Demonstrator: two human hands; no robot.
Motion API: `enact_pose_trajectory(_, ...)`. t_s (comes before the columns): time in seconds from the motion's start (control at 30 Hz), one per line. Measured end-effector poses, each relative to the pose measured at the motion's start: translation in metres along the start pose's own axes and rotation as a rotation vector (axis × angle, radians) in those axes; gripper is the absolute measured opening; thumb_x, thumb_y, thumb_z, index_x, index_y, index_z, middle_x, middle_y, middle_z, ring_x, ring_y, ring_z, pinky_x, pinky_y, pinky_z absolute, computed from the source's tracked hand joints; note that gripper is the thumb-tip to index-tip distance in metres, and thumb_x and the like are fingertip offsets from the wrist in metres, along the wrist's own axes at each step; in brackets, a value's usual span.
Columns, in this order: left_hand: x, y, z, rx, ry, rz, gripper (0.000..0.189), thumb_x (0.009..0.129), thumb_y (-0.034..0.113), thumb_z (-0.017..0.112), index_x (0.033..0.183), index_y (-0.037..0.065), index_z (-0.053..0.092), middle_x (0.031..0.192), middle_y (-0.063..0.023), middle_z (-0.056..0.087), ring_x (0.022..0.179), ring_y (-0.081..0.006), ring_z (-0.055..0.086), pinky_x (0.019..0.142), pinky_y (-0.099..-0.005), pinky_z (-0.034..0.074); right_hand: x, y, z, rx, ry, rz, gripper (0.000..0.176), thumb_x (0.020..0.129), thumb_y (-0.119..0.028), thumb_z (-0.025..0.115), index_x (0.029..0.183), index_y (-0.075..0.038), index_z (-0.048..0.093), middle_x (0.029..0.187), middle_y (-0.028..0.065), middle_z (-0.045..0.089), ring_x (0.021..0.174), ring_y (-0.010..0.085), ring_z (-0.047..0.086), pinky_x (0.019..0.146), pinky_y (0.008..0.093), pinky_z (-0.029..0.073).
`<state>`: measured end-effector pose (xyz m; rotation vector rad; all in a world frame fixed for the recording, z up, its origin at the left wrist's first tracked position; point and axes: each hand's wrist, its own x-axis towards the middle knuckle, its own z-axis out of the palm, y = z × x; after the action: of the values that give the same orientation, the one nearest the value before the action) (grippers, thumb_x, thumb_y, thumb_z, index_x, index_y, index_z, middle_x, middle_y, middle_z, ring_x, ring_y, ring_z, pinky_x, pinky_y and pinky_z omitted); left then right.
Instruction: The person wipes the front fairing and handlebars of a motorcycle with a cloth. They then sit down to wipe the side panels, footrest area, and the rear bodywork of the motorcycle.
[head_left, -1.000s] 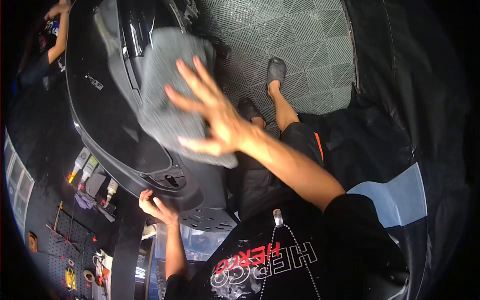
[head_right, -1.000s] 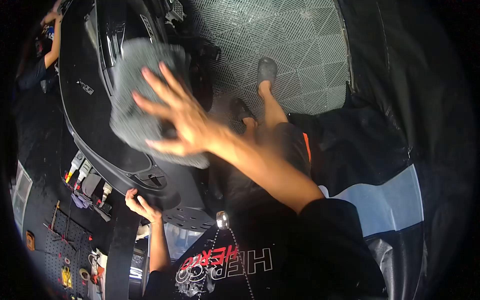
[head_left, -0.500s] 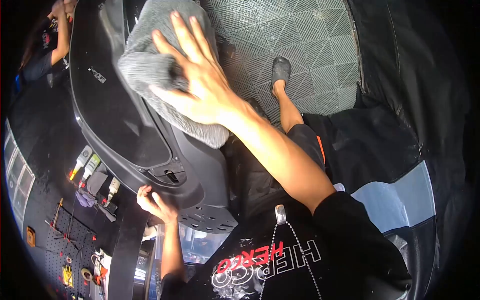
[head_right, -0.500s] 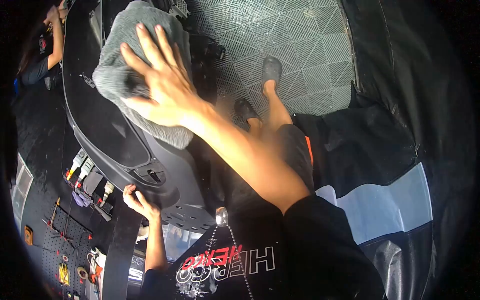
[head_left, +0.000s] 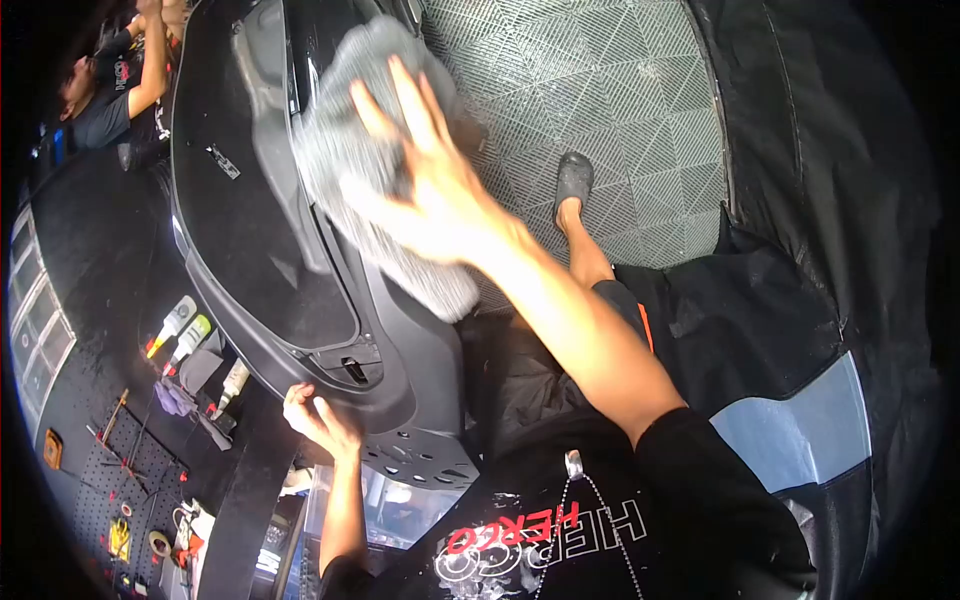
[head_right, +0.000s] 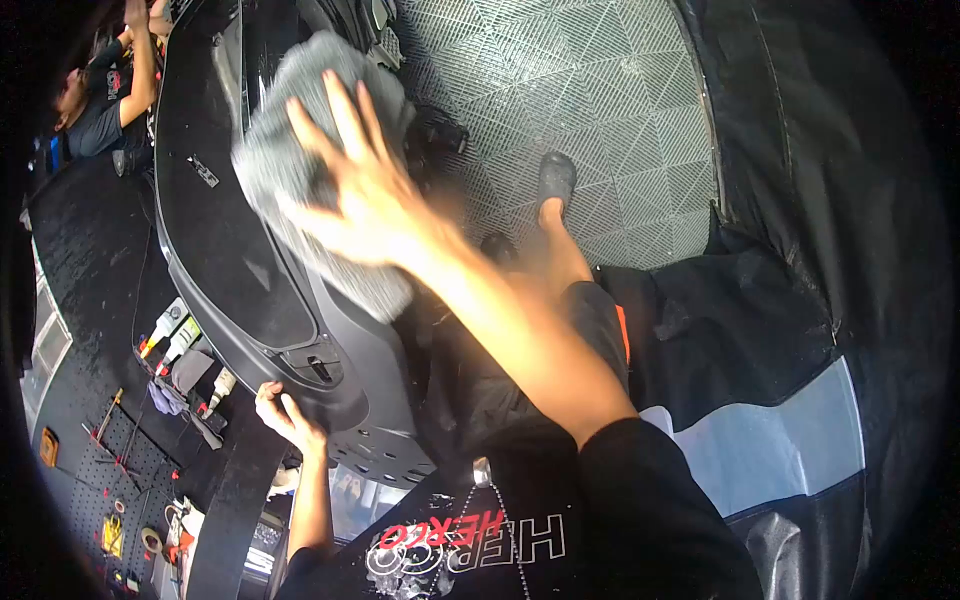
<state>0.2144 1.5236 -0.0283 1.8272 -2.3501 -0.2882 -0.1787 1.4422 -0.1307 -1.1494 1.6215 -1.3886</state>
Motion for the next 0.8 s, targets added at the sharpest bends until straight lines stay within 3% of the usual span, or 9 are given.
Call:
enact_pose_trajectory(0.1,-0.004,-0.003,-0.002,0.010,0.024,-0.031,0.031,0.102,0.030,0.053,0.111,0.001,0.059,0.120,-0.0177,0.059,0.117,-0.0330,0.053,0.106,-0.0458,0.034,0.023,0.006,0.004,-0.047,0.030,-0.018,0.077,0.092,-0.040,0.070,0.159,-0.016,0.040,0.172,0.0209,0.004,0.156,0.0509,0.008,0.124,0.0590,0.024)
enact_pose_trajectory(0.27,0.001,0.004,-0.007,0.063,-0.027,0.002,0.030,0.104,0.028,0.052,0.111,0.000,0.060,0.120,-0.0171,0.058,0.118,-0.0330,0.053,0.106,-0.0464,0.035,-0.088,-0.015,0.005,0.161,-0.104,0.099,0.081,0.089,-0.031,0.073,0.160,-0.014,0.039,0.173,0.0204,-0.005,0.156,0.0522,0.004,0.124,0.0616,0.021)
enact_pose_trajectory(0.43,0.003,0.008,-0.002,0.071,-0.015,-0.015,0.035,0.103,0.032,0.049,0.108,-0.001,0.061,0.118,-0.0200,0.059,0.116,-0.0354,0.054,0.103,-0.0470,0.036,-0.040,-0.011,-0.008,0.078,-0.089,0.062,0.093,0.082,-0.032,0.079,0.163,-0.023,0.034,0.172,0.0224,-0.003,0.153,0.0582,0.006,0.121,0.0643,0.027)
enact_pose_trajectory(0.5,0.005,0.008,-0.001,0.079,-0.018,-0.018,0.036,0.103,0.032,0.049,0.108,-0.002,0.061,0.118,-0.0202,0.059,0.117,-0.0356,0.053,0.104,-0.0471,0.036,0.006,-0.011,-0.011,-0.032,-0.041,0.013,0.076,0.089,-0.029,0.073,0.156,-0.008,0.045,0.172,0.0239,0.002,0.154,0.0546,0.011,0.124,0.0602,0.023)
enact_pose_trajectory(0.6,0.001,0.005,-0.008,0.093,-0.038,-0.008,0.035,0.105,0.032,0.050,0.111,-0.001,0.060,0.120,-0.0184,0.058,0.119,-0.0343,0.052,0.105,-0.0471,0.036,0.001,-0.010,-0.001,-0.030,0.032,-0.028,0.075,0.089,-0.028,0.073,0.155,-0.006,0.046,0.172,0.0233,0.004,0.154,0.0542,0.011,0.124,0.0606,0.023)
enact_pose_trajectory(0.63,0.002,0.003,-0.006,0.087,-0.044,0.004,0.034,0.106,0.032,0.051,0.112,0.000,0.060,0.121,-0.0175,0.058,0.119,-0.0336,0.052,0.106,-0.0470,0.036,-0.018,-0.008,0.000,0.028,0.007,-0.049,0.074,0.090,-0.027,0.070,0.154,0.000,0.045,0.171,0.0279,0.002,0.154,0.0557,0.010,0.123,0.0628,0.021)
enact_pose_trajectory(0.7,0.002,0.000,-0.005,0.084,-0.050,0.002,0.036,0.106,0.034,0.050,0.111,0.000,0.060,0.121,-0.0181,0.058,0.119,-0.0340,0.052,0.106,-0.0473,0.036,-0.070,0.002,0.007,0.144,-0.038,-0.074,0.079,0.086,-0.028,0.073,0.154,0.001,0.045,0.172,0.0238,-0.001,0.154,0.0559,0.005,0.124,0.0628,0.019)
enact_pose_trajectory(0.77,0.002,-0.001,-0.006,0.083,-0.069,-0.004,0.038,0.106,0.036,0.049,0.110,0.000,0.061,0.121,-0.0183,0.058,0.120,-0.0341,0.052,0.106,-0.0473,0.036,-0.101,-0.002,0.008,0.244,-0.098,0.029,0.074,0.087,-0.026,0.071,0.147,0.012,0.048,0.172,0.0247,-0.003,0.154,0.0564,0.006,0.124,0.0630,0.019)
enact_pose_trajectory(0.8,0.005,0.005,-0.006,0.104,-0.069,-0.014,0.039,0.104,0.034,0.047,0.108,-0.002,0.061,0.118,-0.0216,0.059,0.117,-0.0352,0.053,0.104,-0.0470,0.035,-0.095,-0.002,0.004,0.220,-0.116,0.027,0.081,0.083,-0.026,0.076,0.153,0.001,0.046,0.172,0.0254,-0.002,0.154,0.0572,0.006,0.124,0.0631,0.020)
